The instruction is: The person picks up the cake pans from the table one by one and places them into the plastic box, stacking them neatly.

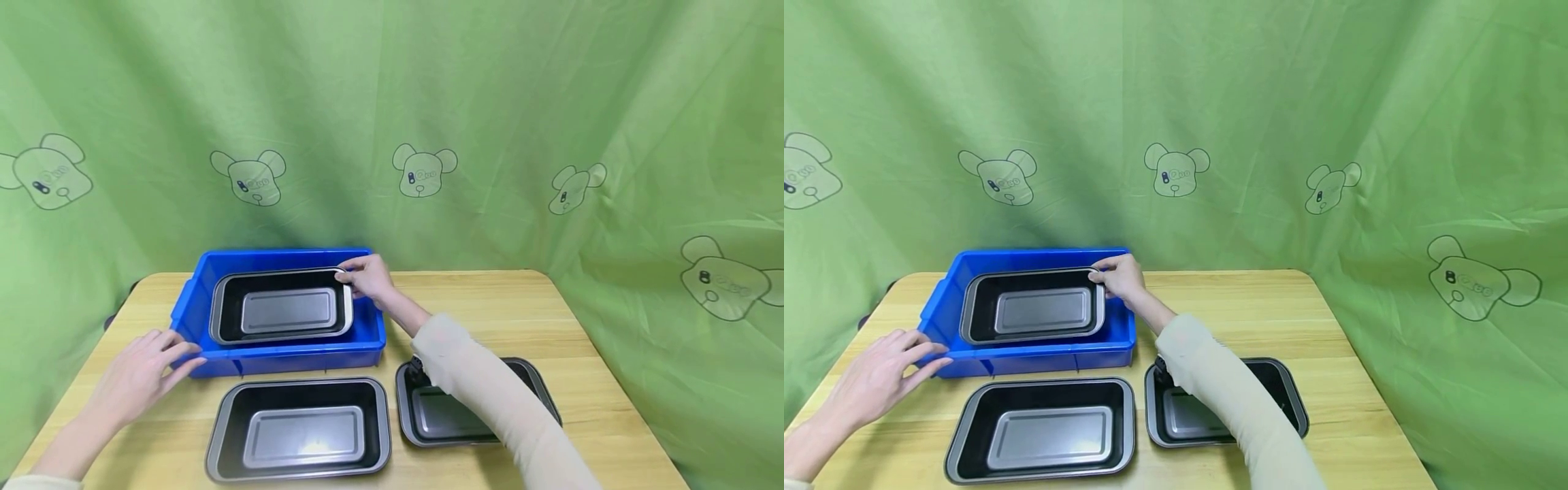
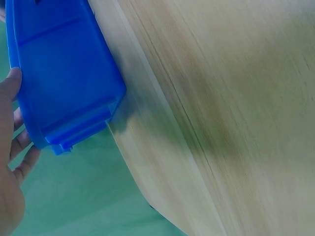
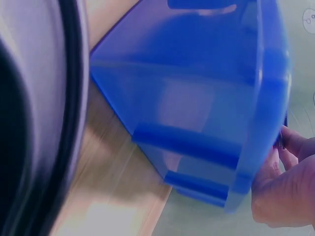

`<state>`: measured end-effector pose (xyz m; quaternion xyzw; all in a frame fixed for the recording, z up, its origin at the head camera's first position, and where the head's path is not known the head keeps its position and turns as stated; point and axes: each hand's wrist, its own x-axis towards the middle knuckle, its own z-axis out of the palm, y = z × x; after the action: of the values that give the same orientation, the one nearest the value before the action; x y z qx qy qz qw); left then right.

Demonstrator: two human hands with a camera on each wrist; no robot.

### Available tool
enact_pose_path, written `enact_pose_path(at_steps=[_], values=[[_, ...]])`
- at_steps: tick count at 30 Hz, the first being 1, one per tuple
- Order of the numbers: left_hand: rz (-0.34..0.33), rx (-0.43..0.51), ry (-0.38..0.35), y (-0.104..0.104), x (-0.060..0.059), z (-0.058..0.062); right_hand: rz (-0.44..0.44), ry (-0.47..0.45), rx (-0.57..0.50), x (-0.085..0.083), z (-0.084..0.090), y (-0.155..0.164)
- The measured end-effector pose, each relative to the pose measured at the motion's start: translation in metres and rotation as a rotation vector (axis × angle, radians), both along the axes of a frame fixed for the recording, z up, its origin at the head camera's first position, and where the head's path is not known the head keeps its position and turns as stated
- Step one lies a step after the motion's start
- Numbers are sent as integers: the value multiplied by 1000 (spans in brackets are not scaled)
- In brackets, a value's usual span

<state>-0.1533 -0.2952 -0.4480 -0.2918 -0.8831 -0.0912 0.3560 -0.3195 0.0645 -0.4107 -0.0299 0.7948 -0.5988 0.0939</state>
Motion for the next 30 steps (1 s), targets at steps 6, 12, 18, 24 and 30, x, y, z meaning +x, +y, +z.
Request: enact_pose_path(at_steps=[6,12,18,24,30], values=[[0,-1,-3,0,0,-1,5,4,7,2,-5,-8],[4,-4,-13,1,0,-1,5,-19,2,2,-6,-13],[7,-6,-12,0,0,0,29,-48,13,1,-7,-18],[-15,12,-5,-1,-1,0,39,-63,39,0,-10,-25],[-17,13,0,-2,-2,-1,42,-87,58,-1,-11,-31]])
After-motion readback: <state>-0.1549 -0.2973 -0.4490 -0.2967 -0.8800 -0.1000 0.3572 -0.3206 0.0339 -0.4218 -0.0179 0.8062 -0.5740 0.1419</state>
